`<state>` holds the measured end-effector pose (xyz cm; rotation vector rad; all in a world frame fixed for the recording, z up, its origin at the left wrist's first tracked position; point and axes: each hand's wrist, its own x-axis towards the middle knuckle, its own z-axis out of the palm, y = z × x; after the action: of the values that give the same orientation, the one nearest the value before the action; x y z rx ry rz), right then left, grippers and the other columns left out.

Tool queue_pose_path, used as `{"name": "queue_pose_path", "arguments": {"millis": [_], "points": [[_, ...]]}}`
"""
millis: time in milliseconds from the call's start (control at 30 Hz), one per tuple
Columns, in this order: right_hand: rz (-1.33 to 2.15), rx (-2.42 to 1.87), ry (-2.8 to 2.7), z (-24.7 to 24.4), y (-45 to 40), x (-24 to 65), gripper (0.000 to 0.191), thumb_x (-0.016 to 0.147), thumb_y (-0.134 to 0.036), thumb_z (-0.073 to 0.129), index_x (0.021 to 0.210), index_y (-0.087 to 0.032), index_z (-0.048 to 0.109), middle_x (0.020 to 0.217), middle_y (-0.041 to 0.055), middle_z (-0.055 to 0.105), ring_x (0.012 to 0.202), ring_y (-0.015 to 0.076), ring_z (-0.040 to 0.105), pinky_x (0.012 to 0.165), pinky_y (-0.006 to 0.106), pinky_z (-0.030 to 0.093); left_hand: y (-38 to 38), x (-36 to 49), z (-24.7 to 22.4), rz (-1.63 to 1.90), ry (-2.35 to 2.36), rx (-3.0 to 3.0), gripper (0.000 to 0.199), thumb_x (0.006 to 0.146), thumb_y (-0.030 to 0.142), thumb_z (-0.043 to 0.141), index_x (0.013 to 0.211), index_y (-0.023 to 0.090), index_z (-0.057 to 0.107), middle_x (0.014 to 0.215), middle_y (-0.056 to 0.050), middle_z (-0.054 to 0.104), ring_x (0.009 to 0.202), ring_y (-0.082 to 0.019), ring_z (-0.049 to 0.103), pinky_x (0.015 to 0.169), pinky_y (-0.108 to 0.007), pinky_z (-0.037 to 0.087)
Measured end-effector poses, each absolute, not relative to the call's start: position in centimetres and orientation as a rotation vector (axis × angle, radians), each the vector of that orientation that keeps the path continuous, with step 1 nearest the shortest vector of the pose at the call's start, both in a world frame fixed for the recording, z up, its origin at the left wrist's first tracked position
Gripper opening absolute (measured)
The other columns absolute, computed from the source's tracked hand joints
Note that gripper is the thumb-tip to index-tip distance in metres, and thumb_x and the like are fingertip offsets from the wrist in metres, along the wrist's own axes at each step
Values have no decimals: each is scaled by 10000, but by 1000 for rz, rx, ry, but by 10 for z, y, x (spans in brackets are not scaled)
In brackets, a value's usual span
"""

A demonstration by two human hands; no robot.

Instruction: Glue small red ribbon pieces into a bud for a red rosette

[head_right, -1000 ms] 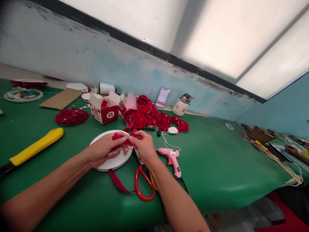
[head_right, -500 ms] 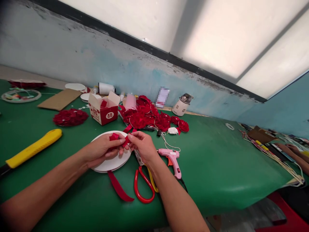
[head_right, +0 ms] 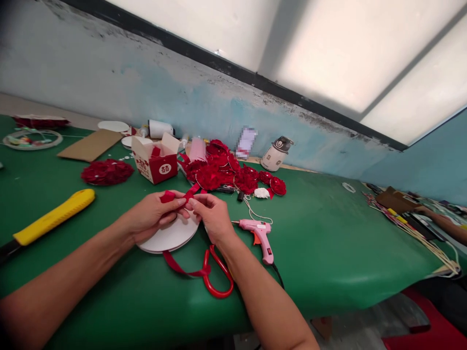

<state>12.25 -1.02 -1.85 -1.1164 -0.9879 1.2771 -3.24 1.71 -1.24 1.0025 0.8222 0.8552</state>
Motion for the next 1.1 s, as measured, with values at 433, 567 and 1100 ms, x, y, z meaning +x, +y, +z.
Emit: {"name": "queue_pose_path", "arguments": {"millis": [433,567,1100], "points": [[410,-1278,-2412,9,-79,130,479,768,-410,656,1178,-194,538,1264,111,498,1093,258,433,924,409,398,45,-62,-9,1165,777,737,142,776,117,546,653,96,613,622,-107,645,443,-86,522,330,-139,299],[168,-1215,-2676,12,-62,104,496,770,-419,645,1143,-116,526,1221,166,521,1094,298,406,909,442,388,47,-70,-3,1248,774,680,129,767,97,545,647,112,589,603,-72,632,452,-86,540,334,-131,318],[-85,-1374,-2310,47,-9,144,560,739,-261,685,1261,-182,500,1143,140,542,1064,286,399,923,454,368,47,-86,14,1548,818,595,70,717,93,578,736,148,541,566,-3,630,464,-84,538,361,-134,309]]}}
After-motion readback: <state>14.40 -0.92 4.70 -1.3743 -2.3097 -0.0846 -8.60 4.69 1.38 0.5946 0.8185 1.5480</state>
